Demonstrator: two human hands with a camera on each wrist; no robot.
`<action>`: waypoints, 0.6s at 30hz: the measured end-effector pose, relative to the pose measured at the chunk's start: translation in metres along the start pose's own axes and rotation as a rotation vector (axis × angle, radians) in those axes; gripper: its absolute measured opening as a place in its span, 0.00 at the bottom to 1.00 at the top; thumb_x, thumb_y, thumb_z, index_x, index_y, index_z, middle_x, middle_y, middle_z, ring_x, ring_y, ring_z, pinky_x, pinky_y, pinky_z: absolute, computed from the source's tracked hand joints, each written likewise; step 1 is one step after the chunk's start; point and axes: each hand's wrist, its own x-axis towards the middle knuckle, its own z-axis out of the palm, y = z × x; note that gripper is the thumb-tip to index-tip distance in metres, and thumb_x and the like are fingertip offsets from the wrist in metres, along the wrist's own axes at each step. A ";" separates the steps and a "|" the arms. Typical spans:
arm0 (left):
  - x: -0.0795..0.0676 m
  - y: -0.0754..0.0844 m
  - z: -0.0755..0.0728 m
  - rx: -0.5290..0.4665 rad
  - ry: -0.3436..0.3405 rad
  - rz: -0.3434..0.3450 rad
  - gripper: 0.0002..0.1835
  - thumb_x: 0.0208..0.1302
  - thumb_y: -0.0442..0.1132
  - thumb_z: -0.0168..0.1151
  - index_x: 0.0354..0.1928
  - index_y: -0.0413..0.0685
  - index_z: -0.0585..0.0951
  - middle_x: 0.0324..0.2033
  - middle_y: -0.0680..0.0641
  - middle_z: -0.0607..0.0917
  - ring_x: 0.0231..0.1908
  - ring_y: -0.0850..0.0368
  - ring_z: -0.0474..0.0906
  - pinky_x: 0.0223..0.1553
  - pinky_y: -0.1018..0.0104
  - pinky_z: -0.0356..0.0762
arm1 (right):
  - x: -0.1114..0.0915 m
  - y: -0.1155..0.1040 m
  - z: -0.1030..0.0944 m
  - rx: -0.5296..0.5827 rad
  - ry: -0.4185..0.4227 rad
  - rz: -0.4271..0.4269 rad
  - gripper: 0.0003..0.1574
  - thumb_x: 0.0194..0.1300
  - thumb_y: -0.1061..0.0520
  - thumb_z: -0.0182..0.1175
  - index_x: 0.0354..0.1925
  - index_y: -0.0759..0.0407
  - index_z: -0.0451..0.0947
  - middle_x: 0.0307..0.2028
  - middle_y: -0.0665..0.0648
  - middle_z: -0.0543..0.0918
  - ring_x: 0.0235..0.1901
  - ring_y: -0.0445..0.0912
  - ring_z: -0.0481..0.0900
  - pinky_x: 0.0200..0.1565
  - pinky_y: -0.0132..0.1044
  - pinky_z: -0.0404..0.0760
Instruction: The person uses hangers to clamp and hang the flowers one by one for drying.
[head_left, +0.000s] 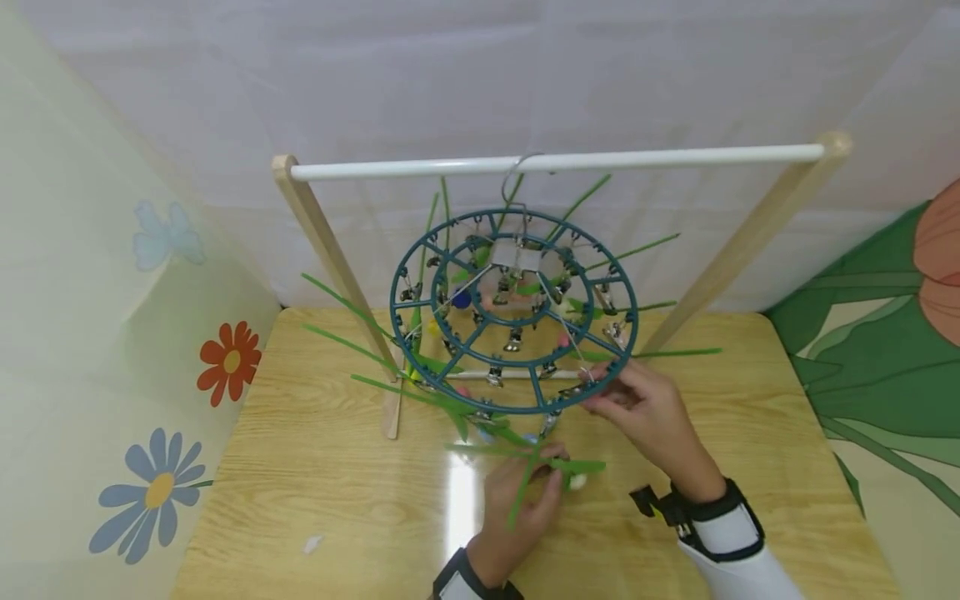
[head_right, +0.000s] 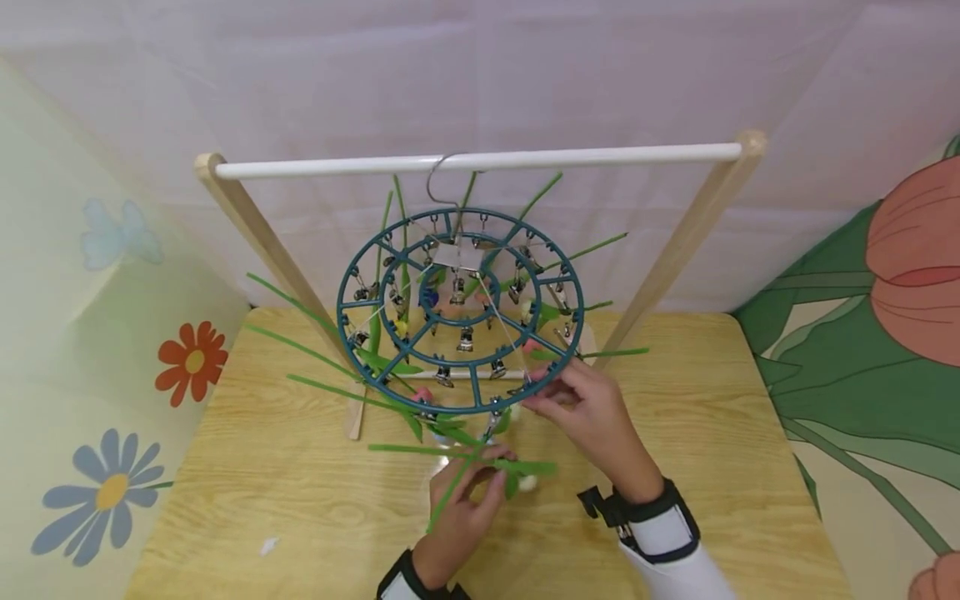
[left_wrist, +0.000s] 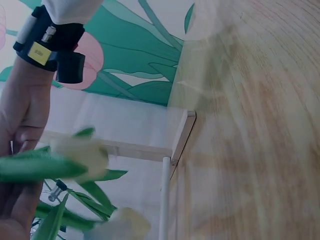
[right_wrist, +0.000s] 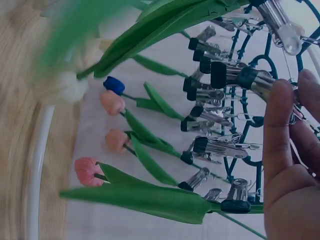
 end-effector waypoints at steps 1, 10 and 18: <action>-0.001 -0.001 0.001 0.002 0.017 -0.002 0.12 0.64 0.27 0.64 0.49 0.30 0.82 0.41 0.38 0.89 0.39 0.52 0.89 0.45 0.76 0.87 | -0.001 -0.001 0.002 0.003 0.002 0.006 0.26 0.47 0.82 0.71 0.45 0.69 0.83 0.40 0.60 0.86 0.36 0.33 0.86 0.34 0.28 0.89; 0.002 0.002 0.006 -0.129 0.066 -0.359 0.14 0.68 0.22 0.59 0.53 0.36 0.79 0.50 0.35 0.86 0.49 0.46 0.88 0.47 0.66 0.89 | -0.009 -0.012 0.017 0.074 -0.049 0.065 0.19 0.51 0.80 0.70 0.42 0.69 0.83 0.35 0.64 0.86 0.33 0.34 0.87 0.31 0.30 0.89; 0.003 0.001 0.010 -0.290 0.103 -0.522 0.14 0.73 0.27 0.58 0.58 0.38 0.79 0.53 0.36 0.86 0.52 0.48 0.88 0.52 0.59 0.88 | -0.012 -0.016 0.029 0.029 0.005 -0.064 0.25 0.41 0.78 0.76 0.40 0.67 0.84 0.42 0.65 0.88 0.33 0.33 0.85 0.32 0.24 0.86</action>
